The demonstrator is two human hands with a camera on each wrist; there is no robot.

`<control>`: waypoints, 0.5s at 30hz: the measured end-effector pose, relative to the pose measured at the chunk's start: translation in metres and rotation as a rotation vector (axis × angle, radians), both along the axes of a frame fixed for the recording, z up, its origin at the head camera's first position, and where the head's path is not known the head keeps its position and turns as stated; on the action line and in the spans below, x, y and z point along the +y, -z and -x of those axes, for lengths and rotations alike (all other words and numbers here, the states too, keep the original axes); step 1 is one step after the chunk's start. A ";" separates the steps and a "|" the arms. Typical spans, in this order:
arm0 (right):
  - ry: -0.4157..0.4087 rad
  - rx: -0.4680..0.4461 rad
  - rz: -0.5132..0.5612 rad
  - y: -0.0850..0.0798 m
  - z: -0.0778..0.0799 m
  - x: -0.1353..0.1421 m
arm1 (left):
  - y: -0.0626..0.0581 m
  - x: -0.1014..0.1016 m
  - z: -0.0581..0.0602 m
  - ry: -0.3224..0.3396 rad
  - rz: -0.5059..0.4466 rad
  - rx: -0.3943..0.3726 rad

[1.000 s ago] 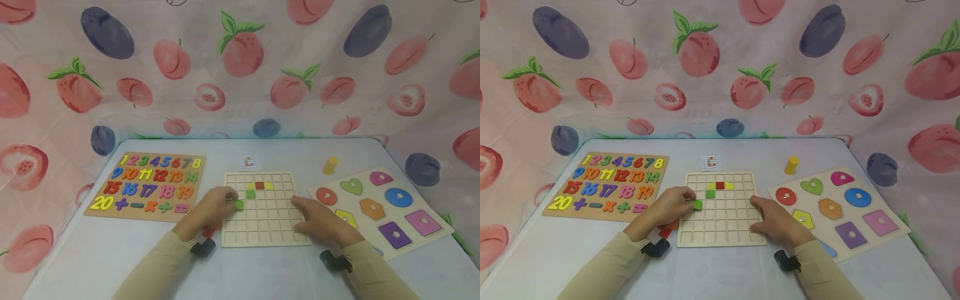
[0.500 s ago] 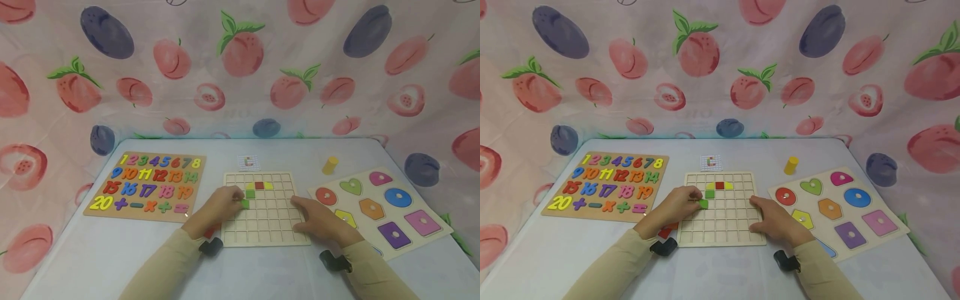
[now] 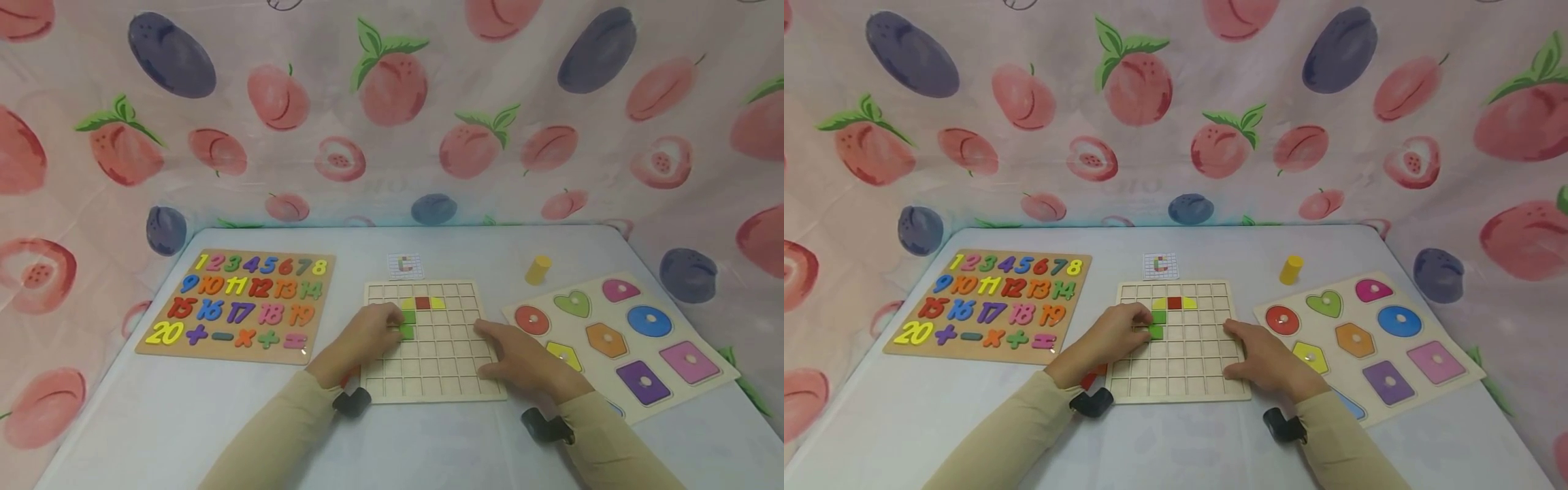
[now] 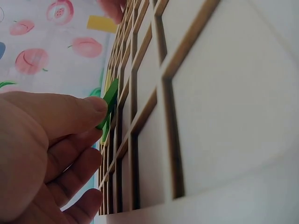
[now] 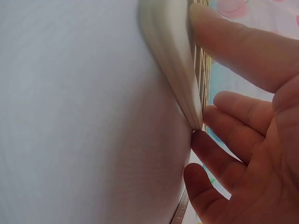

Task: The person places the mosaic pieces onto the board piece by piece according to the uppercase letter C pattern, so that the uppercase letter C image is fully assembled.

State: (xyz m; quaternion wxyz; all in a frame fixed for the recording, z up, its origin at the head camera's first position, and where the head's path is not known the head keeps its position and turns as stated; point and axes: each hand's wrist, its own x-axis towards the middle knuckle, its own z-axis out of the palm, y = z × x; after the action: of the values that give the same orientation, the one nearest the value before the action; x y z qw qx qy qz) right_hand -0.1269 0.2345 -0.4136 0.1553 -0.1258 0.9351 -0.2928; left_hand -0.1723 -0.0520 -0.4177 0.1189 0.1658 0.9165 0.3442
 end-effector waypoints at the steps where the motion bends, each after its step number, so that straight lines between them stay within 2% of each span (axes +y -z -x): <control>1: 0.004 -0.004 0.001 0.000 0.000 0.000 | 0.000 0.000 0.000 0.001 0.000 0.003; 15: -0.005 0.007 -0.002 0.003 0.001 0.001 | 0.000 0.006 0.000 0.012 0.017 0.022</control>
State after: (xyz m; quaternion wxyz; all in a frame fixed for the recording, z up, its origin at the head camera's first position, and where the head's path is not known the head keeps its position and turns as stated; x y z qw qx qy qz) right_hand -0.1278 0.2360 -0.4163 0.1530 -0.1291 0.9355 -0.2912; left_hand -0.1723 -0.0464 -0.4179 0.1122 0.1741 0.9197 0.3336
